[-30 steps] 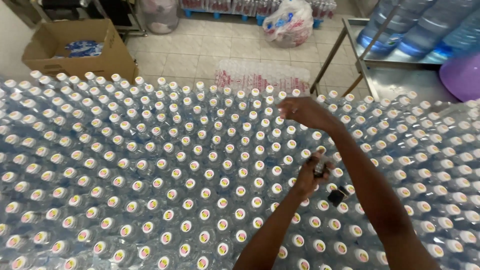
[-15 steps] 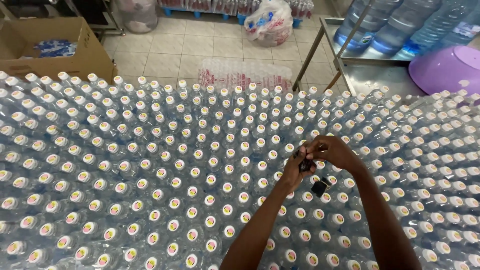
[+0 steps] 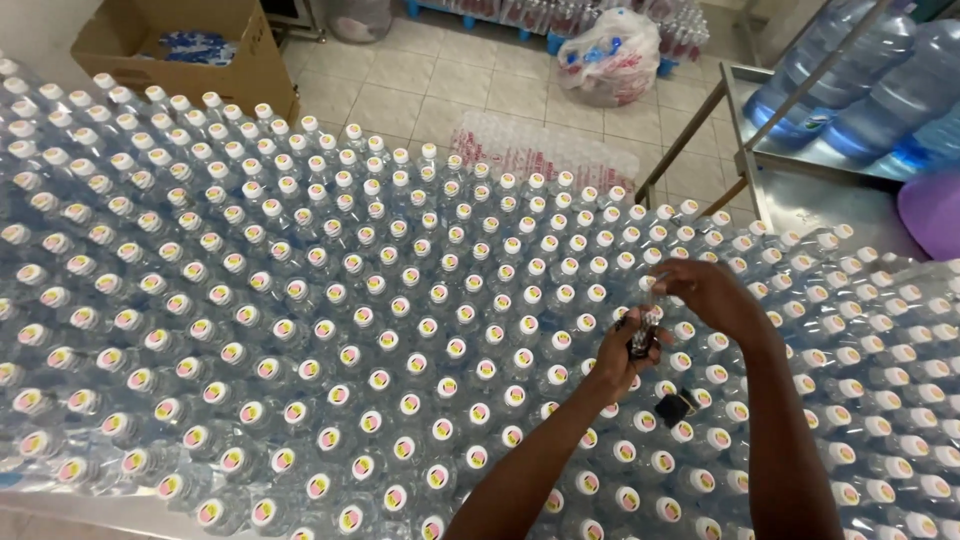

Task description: Manually applying small circular labels to the caps of a large array of water bottles.

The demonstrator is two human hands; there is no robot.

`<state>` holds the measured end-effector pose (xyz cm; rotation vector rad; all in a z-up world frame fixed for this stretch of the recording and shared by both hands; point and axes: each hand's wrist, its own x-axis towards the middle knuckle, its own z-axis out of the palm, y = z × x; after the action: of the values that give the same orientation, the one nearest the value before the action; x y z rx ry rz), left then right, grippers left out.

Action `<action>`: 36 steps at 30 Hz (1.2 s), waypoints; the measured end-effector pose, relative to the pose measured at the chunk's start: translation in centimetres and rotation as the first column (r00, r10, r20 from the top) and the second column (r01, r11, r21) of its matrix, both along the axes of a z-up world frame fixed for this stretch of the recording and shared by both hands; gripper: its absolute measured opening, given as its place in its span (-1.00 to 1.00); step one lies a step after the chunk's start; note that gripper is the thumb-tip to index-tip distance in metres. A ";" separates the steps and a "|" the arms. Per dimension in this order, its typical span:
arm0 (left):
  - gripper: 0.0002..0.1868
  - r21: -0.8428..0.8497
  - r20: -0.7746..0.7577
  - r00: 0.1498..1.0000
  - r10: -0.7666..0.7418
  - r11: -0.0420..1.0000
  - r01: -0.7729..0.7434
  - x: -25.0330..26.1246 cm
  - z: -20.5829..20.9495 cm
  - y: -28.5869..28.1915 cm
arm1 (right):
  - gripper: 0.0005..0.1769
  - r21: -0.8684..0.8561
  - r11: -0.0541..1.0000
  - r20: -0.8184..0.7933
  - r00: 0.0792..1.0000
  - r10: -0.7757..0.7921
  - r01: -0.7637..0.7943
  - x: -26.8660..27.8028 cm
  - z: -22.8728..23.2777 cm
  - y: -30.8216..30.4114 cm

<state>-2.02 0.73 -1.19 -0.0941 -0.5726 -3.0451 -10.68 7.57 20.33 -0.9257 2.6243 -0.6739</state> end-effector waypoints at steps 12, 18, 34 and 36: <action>-0.83 -0.255 0.229 0.971 0.075 0.967 -0.014 -1.3 -3.4 3.3 | -0.66 -0.537 0.840 0.146 0.989 0.001 0.078 -13.2 -9.4 -23.6; -0.93 -0.476 0.114 0.991 0.068 0.880 -0.005 -4.7 -13.4 7.9 | -0.72 -0.505 0.857 0.042 0.995 -0.089 0.098 -19.5 -15.8 -30.0; -0.87 -0.382 0.043 0.996 0.080 0.922 -0.058 -4.5 -14.1 8.3 | -0.79 -0.328 0.886 -0.221 0.939 0.264 -0.326 -18.2 -16.4 -28.8; -0.89 -0.395 0.046 0.996 0.075 0.917 -0.051 -3.7 -12.9 7.6 | -0.80 -0.298 0.898 -0.245 0.935 0.257 -0.325 -18.5 -17.7 -29.1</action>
<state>-5.68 8.37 -14.09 0.0046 -1.1630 -2.8315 -29.19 -21.52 2.64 -1.5261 2.4935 -1.0107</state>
